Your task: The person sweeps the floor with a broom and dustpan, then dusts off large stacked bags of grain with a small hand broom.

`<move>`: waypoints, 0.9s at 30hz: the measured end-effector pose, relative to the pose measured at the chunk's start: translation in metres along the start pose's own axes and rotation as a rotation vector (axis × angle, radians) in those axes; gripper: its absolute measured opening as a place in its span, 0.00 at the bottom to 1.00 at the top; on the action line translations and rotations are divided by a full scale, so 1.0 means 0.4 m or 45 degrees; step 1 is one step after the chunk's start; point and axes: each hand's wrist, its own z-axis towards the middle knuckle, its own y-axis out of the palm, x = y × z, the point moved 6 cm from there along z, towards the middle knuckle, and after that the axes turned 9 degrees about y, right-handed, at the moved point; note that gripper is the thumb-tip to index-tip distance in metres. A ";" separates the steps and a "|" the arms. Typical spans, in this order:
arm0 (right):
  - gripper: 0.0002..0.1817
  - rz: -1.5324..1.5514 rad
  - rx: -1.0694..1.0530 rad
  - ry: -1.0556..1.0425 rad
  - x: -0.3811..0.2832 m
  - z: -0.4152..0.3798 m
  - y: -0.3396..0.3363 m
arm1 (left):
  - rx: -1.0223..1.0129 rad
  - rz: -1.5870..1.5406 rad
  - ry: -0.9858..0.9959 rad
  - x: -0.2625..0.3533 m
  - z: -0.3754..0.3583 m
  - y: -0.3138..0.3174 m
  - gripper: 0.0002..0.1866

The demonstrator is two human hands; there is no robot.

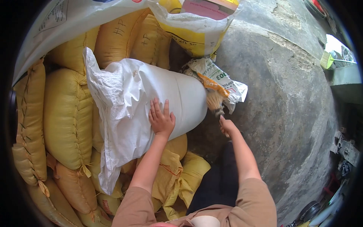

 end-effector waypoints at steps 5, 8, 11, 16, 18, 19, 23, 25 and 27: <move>0.26 0.253 -0.892 -0.144 -0.196 -0.315 0.191 | 0.046 -0.009 -0.006 -0.005 0.005 0.008 0.27; 0.26 -0.056 -0.891 -0.252 -0.214 -0.297 0.239 | 0.065 -0.027 -0.021 -0.007 0.004 0.013 0.26; 0.28 0.064 -0.652 -0.088 -0.115 -0.129 0.155 | 0.057 -0.044 -0.028 -0.015 0.003 0.017 0.24; 0.28 -0.727 0.341 0.220 -0.104 -0.027 -0.011 | 0.095 -0.034 -0.016 -0.014 0.008 0.017 0.23; 0.26 -0.268 0.091 0.031 -0.145 -0.033 0.025 | 0.096 -0.045 -0.024 -0.018 0.008 0.018 0.23; 0.25 -0.066 -0.038 -0.048 -0.211 -0.106 0.077 | 0.101 -0.056 -0.021 -0.017 0.010 0.017 0.23; 0.26 0.066 -0.731 -0.219 -0.417 -0.322 0.244 | 0.095 -0.073 -0.044 -0.021 0.014 0.016 0.22; 0.26 0.043 -0.979 -0.277 -0.464 -0.340 0.298 | 0.080 -0.088 -0.026 -0.020 0.010 0.018 0.21; 0.28 -0.062 -1.075 -0.171 -0.463 -0.304 0.332 | 0.083 -0.076 -0.042 -0.020 0.004 0.025 0.20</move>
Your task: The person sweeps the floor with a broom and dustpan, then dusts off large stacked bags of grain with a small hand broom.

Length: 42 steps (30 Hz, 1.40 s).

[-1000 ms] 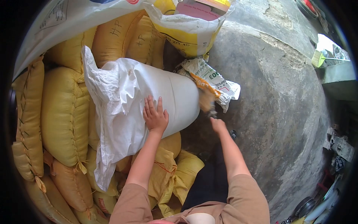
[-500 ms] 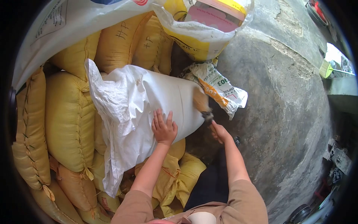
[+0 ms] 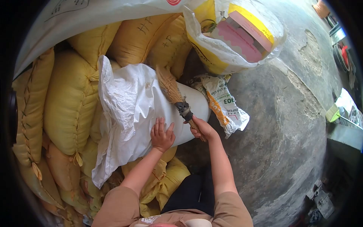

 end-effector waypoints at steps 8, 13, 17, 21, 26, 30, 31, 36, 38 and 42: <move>0.22 -0.275 1.122 0.285 0.201 -0.090 -0.482 | 0.025 0.050 0.031 0.009 0.017 -0.005 0.19; 0.20 -0.281 0.908 0.258 0.081 -0.168 -0.334 | -0.004 0.081 0.015 0.015 0.011 0.000 0.19; 0.21 -0.012 0.274 -0.129 0.032 -0.138 -0.130 | -0.003 0.058 0.027 0.016 0.014 0.001 0.19; 0.22 -0.188 0.193 0.030 0.221 -0.161 -0.131 | -0.025 0.081 0.028 0.021 0.011 0.002 0.19; 0.26 -1.295 1.503 0.483 0.493 -0.294 -0.446 | -0.012 0.100 0.020 0.020 0.010 0.002 0.19; 0.25 -0.921 1.529 0.154 0.420 -0.241 -0.448 | -0.012 0.101 0.051 0.004 0.029 0.022 0.21; 0.24 -0.827 1.371 -0.066 0.318 -0.239 -0.314 | -0.026 0.085 0.044 0.015 0.005 0.011 0.21; 0.23 -0.867 0.814 -0.297 0.338 -0.183 -0.125 | -0.013 0.017 0.023 0.017 0.001 0.014 0.20; 0.25 -0.753 0.908 -0.114 0.447 -0.164 -0.157 | -0.002 0.053 0.023 0.016 -0.002 0.011 0.20; 0.30 -0.869 1.331 0.345 0.699 -0.151 -0.332 | -0.004 0.074 0.043 0.021 0.007 -0.004 0.20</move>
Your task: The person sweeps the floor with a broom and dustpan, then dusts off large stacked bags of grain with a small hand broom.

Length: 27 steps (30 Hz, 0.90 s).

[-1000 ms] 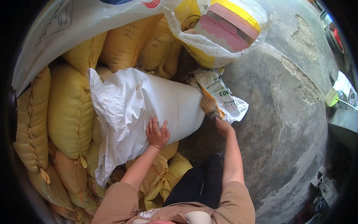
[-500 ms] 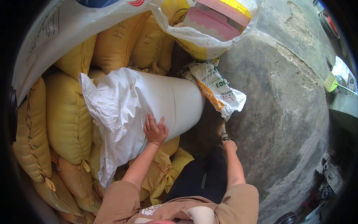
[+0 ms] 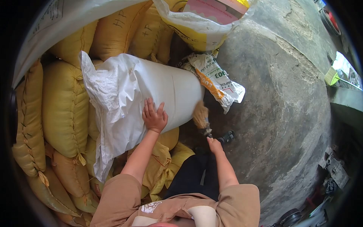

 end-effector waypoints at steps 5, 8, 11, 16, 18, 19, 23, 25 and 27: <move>0.32 0.012 0.167 -0.006 -0.070 -0.107 0.005 | 0.048 -0.029 -0.020 0.000 -0.006 -0.001 0.19; 0.25 0.411 -0.017 -0.233 -0.129 -0.228 0.006 | 0.076 -0.032 0.002 0.001 -0.011 -0.008 0.17; 0.28 0.245 -0.129 -0.414 -0.114 -0.258 0.048 | 0.127 -0.163 0.002 0.000 -0.012 -0.031 0.16; 0.27 0.373 0.019 0.037 0.075 -0.138 0.089 | 0.132 -0.761 -0.149 -0.001 -0.045 -0.100 0.36; 0.24 0.715 -0.084 -0.112 0.034 -0.209 0.093 | 0.068 -0.719 -0.030 0.004 -0.105 -0.158 0.38; 0.23 0.910 -0.177 -0.247 -0.008 -0.253 0.098 | -0.008 -0.685 0.105 0.016 -0.136 -0.177 0.39; 0.22 0.775 -0.024 -0.692 -0.067 -0.323 0.164 | -0.161 -0.494 0.077 -0.076 -0.283 -0.149 0.41; 0.23 0.485 -0.020 -0.619 -0.059 -0.303 0.223 | -0.375 -0.465 0.020 -0.112 -0.312 -0.119 0.44; 0.26 0.190 -0.078 -0.510 -0.025 -0.274 0.252 | -0.428 -0.458 -0.013 -0.104 -0.325 -0.088 0.47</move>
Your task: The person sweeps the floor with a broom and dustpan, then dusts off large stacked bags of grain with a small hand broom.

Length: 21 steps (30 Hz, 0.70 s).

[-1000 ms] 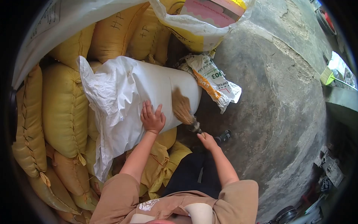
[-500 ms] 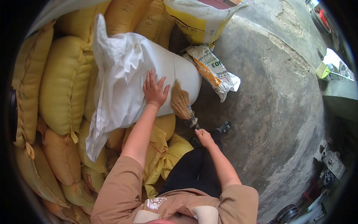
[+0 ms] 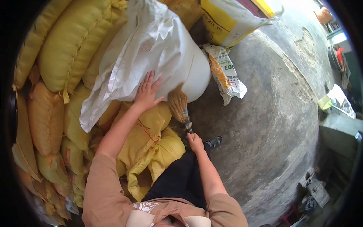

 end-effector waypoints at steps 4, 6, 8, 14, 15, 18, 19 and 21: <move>0.36 -0.535 0.088 0.488 0.185 0.006 -0.039 | 0.029 0.096 -0.030 -0.002 0.011 0.029 0.50; 0.36 -0.611 0.136 0.736 0.230 -0.048 -0.078 | 0.004 0.088 -0.041 0.004 0.001 0.043 0.51; 0.35 -0.577 0.147 0.607 0.181 -0.071 -0.076 | -0.020 0.107 -0.051 -0.002 0.005 0.048 0.53; 0.25 -0.775 -0.119 0.122 0.004 -0.046 0.031 | -0.144 0.110 -0.084 -0.002 0.006 0.047 0.55; 0.24 -0.799 -0.109 0.077 -0.017 -0.036 0.045 | -0.149 0.111 -0.088 0.001 0.006 0.047 0.55; 0.26 -0.810 -0.101 0.039 -0.046 -0.001 0.075 | -0.198 0.152 -0.110 -0.004 0.007 0.046 0.55; 0.26 -0.811 -0.095 0.039 -0.034 0.014 0.081 | -0.146 0.127 -0.100 -0.004 0.007 0.048 0.56; 0.26 -0.600 0.145 0.182 -0.010 0.044 0.045 | -0.081 0.096 -0.094 0.000 0.006 0.047 0.56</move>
